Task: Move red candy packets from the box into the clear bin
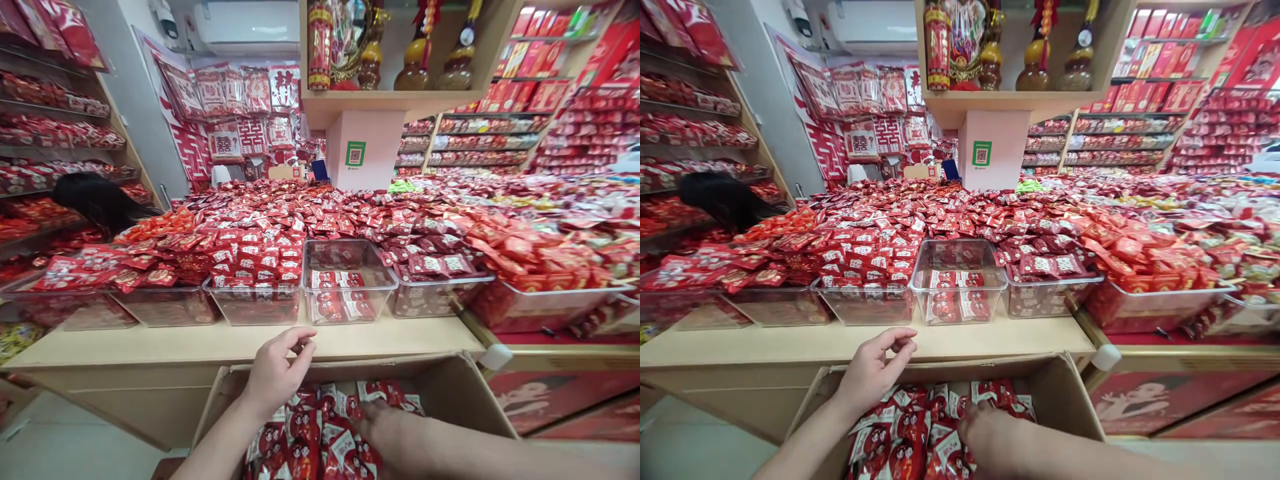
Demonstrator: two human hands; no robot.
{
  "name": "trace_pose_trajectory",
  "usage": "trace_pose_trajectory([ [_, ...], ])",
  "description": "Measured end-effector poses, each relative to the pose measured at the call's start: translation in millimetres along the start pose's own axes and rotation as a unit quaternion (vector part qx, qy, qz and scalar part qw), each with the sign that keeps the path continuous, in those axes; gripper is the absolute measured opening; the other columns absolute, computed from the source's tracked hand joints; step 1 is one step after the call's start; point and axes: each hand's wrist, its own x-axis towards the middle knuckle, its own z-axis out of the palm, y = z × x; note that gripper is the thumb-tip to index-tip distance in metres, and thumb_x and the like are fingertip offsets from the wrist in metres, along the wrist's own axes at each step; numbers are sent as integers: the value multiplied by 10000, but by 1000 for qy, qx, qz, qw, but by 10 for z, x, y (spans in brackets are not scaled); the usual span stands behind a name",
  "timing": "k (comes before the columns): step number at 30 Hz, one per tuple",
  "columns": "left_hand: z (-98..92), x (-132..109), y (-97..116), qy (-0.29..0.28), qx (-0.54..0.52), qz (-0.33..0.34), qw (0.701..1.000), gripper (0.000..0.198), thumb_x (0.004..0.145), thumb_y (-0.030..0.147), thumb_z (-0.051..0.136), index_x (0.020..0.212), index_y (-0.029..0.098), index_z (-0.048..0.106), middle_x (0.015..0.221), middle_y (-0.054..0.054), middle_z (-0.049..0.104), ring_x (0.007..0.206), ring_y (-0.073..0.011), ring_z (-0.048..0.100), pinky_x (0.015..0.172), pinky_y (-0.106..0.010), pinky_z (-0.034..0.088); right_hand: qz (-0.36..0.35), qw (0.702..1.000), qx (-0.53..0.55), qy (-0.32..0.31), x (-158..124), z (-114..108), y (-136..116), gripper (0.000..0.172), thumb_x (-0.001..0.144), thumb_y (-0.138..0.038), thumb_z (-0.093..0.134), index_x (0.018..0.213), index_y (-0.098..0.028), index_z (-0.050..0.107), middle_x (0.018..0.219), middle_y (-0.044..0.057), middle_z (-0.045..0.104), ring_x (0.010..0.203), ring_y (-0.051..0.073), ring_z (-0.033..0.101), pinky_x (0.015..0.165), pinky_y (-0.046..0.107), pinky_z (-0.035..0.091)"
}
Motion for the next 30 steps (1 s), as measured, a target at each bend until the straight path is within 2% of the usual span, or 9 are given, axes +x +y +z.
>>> trace_pose_trajectory([
  [3, 73, -95, 89, -14, 7, 129, 991, 201, 770, 193, 454, 933, 209, 570, 819, -45, 624, 711, -127, 558, 656, -237, 453, 95, 995, -17, -16, 283, 295, 188, 855, 466, -221, 666, 1256, -113, 356, 1214, 233, 430, 1103, 407, 394, 814, 492, 410],
  [7, 220, -225, 202, -201, 76, 244, 946, 267, 777, 149, 397, 952, 193, 594, 790, -68, 659, 727, -151, 580, 680, -254, 446, 86, 993, -74, -28, 377, 408, 240, 515, 498, -192, 641, 1009, -128, 613, 989, 199, 602, 982, 356, 521, 737, 439, 468],
  [11, 327, -310, 176, -289, 144, 240, 915, 246, 753, 181, 439, 915, 235, 616, 774, -32, 688, 683, -159, 614, 612, -232, 450, 39, 994, -97, 18, 550, 630, 280, 304, 447, -354, 690, 712, -205, 693, 790, 146, 666, 907, 345, 562, 651, 447, 476],
  [13, 337, -320, 143, -302, 150, 215, 917, 233, 749, 199, 456, 913, 250, 614, 804, -17, 691, 708, -158, 622, 627, -222, 453, 13, 995, -90, -32, 693, 799, 319, 213, 394, -475, 686, 445, -276, 629, 639, 102, 670, 887, 365, 564, 659, 506, 446],
  [16, 316, -299, 132, -312, 154, 158, 924, 233, 747, 224, 463, 926, 268, 606, 837, -10, 684, 748, -164, 618, 664, -232, 452, -10, 992, -91, -92, 800, 956, 349, 373, 419, -519, 646, 215, -282, 441, 399, 88, 587, 759, 364, 600, 675, 519, 417],
  [21, 237, -263, 179, -332, 120, 48, 934, 274, 719, 261, 497, 974, 293, 592, 909, -14, 670, 828, -190, 594, 731, -279, 447, -3, 994, -102, -48, 379, 526, 286, 57, 489, -305, 605, 435, -300, 621, 426, 59, 591, 544, 277, 604, 410, 351, 405],
  [24, 201, -272, 219, -371, 39, -31, 927, 561, 595, 325, 642, 1132, 327, 479, 1137, -23, 580, 996, -237, 536, 844, -347, 422, -35, 992, 106, 55, -14, 43, 214, 193, 514, -206, 582, 678, -281, 650, 551, -22, 615, 528, 169, 583, 398, 244, 374],
  [27, 194, -272, 292, -348, -124, -67, 927, 881, 500, 311, 730, 1263, 315, 291, 1266, -42, 470, 1118, -239, 454, 955, -384, 347, -85, 894, 422, 126, -237, -291, 129, 202, 626, -232, 559, 826, -216, 549, 670, -32, 597, 540, 107, 571, 429, 189, 389],
  [30, 162, -231, 359, -268, -278, -71, 920, 629, 656, 274, 636, 1224, 286, 367, 1260, -51, 478, 1107, -196, 478, 964, -371, 357, -128, 758, 621, 155, -268, -442, 29, 193, 652, -233, 592, 760, -180, 441, 646, -47, 560, 498, 80, 550, 472, 205, 431],
])
